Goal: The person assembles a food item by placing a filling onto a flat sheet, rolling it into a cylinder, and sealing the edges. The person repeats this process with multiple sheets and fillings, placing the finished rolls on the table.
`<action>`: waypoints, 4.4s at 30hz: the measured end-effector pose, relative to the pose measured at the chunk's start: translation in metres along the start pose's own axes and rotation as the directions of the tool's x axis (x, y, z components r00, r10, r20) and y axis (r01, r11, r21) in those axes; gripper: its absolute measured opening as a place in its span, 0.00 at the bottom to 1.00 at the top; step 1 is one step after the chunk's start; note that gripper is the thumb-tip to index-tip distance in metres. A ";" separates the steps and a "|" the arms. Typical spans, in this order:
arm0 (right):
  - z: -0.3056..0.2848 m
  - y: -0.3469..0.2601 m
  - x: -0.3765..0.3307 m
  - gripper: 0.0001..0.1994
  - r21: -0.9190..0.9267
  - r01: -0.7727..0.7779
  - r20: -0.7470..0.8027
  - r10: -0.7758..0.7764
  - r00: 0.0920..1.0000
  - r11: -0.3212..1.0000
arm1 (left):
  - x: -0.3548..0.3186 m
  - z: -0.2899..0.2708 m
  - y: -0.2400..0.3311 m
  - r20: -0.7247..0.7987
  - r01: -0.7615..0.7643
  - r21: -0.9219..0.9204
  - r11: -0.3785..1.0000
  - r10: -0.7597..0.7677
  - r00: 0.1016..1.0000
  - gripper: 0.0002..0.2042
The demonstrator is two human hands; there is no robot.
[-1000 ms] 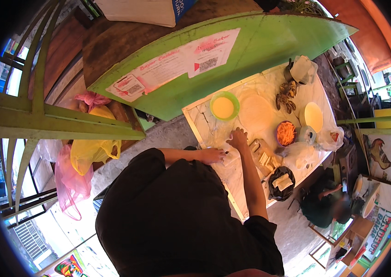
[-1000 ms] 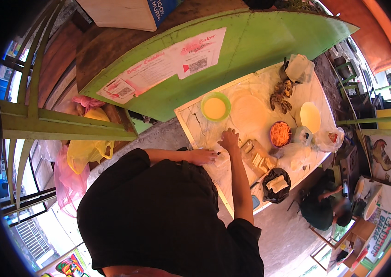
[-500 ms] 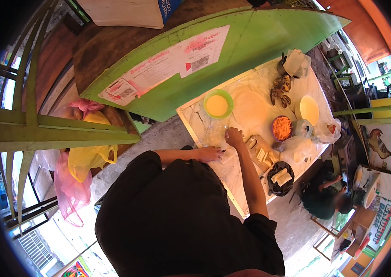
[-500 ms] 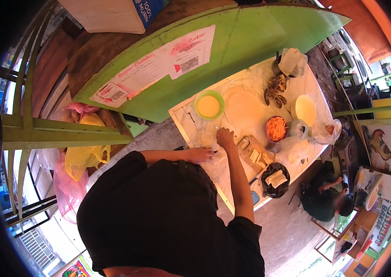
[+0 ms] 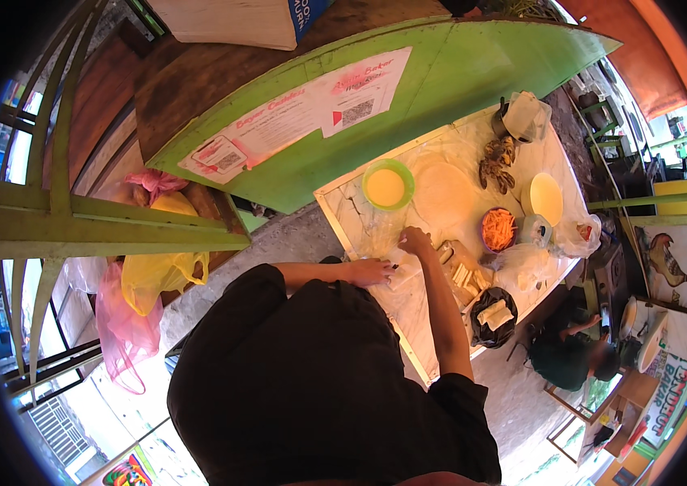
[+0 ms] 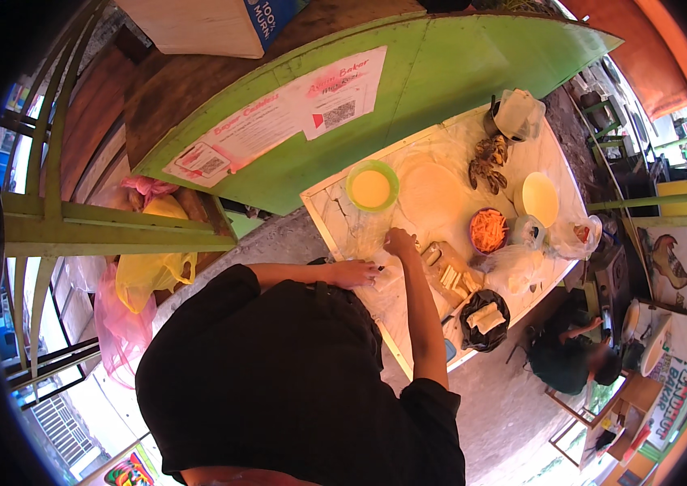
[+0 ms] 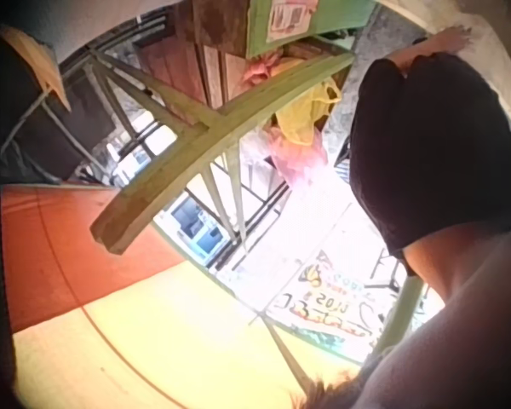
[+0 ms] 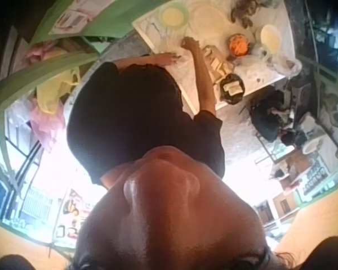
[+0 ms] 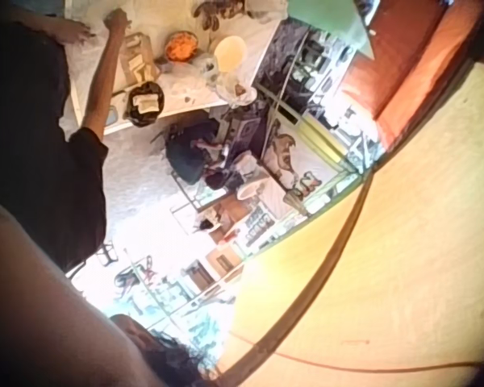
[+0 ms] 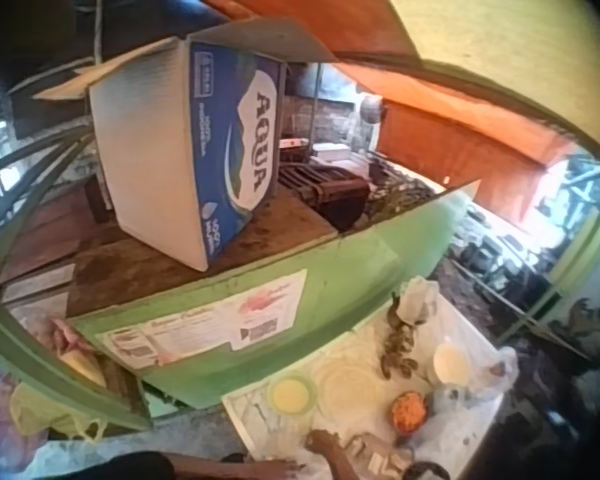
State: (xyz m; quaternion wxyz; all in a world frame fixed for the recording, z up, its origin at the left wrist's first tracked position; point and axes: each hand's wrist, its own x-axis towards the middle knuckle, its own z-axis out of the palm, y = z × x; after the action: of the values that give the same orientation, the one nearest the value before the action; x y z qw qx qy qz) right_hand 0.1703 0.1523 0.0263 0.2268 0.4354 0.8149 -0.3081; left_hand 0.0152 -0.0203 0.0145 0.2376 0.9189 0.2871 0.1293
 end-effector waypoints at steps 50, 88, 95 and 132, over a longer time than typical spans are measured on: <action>0.141 -0.040 -0.153 0.08 0.235 0.250 -0.789 0.035 0.613 0.939 | 0.001 -0.001 -0.004 -0.118 -0.004 0.065 0.998 0.012 0.993 0.12; 0.150 -0.039 -0.156 0.14 0.107 0.132 -0.794 0.005 0.607 0.986 | -0.010 -0.007 -0.022 -0.099 -0.080 -0.004 0.997 0.080 0.992 0.16; 0.148 -0.040 -0.153 0.13 0.131 0.128 -0.805 0.030 0.593 0.983 | -0.009 -0.009 -0.023 -0.113 -0.078 -0.066 0.995 0.070 0.991 0.14; 0.113 -0.010 -0.129 0.09 0.547 0.245 -0.677 0.251 0.692 0.800 | 0.023 0.007 -0.022 -0.235 0.309 -0.579 0.754 -0.518 0.822 0.08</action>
State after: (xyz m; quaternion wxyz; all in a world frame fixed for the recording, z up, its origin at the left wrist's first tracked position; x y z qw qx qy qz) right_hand 0.2399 -0.0041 0.0316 -0.2607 0.5699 0.6950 -0.3525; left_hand 0.0261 0.0067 0.0001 0.4372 0.6883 0.4820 0.3205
